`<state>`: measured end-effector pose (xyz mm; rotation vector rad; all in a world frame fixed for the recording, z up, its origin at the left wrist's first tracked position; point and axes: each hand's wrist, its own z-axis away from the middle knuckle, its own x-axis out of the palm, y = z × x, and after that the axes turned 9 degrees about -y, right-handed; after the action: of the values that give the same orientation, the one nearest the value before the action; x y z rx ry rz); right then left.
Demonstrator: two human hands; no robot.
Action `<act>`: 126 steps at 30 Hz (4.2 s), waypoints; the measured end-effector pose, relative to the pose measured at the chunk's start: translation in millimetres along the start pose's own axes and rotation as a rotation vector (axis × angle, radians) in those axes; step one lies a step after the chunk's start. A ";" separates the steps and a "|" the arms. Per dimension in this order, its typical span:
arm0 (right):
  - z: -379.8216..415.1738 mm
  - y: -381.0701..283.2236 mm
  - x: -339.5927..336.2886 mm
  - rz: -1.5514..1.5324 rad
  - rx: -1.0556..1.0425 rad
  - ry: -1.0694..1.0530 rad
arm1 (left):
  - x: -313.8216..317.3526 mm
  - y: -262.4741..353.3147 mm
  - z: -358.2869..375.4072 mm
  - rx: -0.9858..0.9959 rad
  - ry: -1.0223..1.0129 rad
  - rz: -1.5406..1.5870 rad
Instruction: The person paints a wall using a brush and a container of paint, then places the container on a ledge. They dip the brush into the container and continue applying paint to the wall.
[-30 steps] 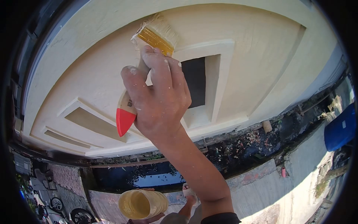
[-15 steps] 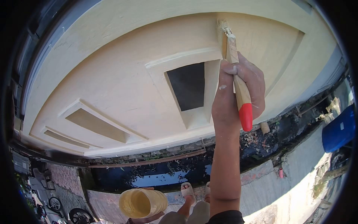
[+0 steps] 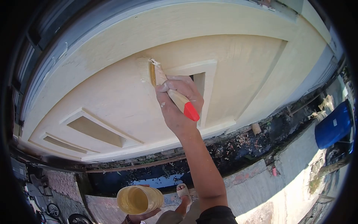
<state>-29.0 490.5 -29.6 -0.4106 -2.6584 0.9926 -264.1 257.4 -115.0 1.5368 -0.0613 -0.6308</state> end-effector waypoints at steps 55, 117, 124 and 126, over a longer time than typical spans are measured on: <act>-10.1 -28.4 74.0 0.044 0.328 0.507 | -34.7 76.9 73.3 0.099 0.018 0.077; -23.2 -38.3 43.1 0.640 -0.096 0.227 | -96.0 51.7 90.7 0.233 0.125 0.025; 27.7 -63.7 87.1 0.389 -0.102 -0.099 | -105.1 68.0 89.1 0.252 0.079 -0.014; 26.7 -59.0 63.2 0.577 -0.195 0.026 | -104.9 67.1 88.7 0.257 0.043 0.137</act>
<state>-106.4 454.4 0.2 -1.2748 -2.6709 0.8502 -366.7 214.7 -10.1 1.7768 -0.2204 -0.4946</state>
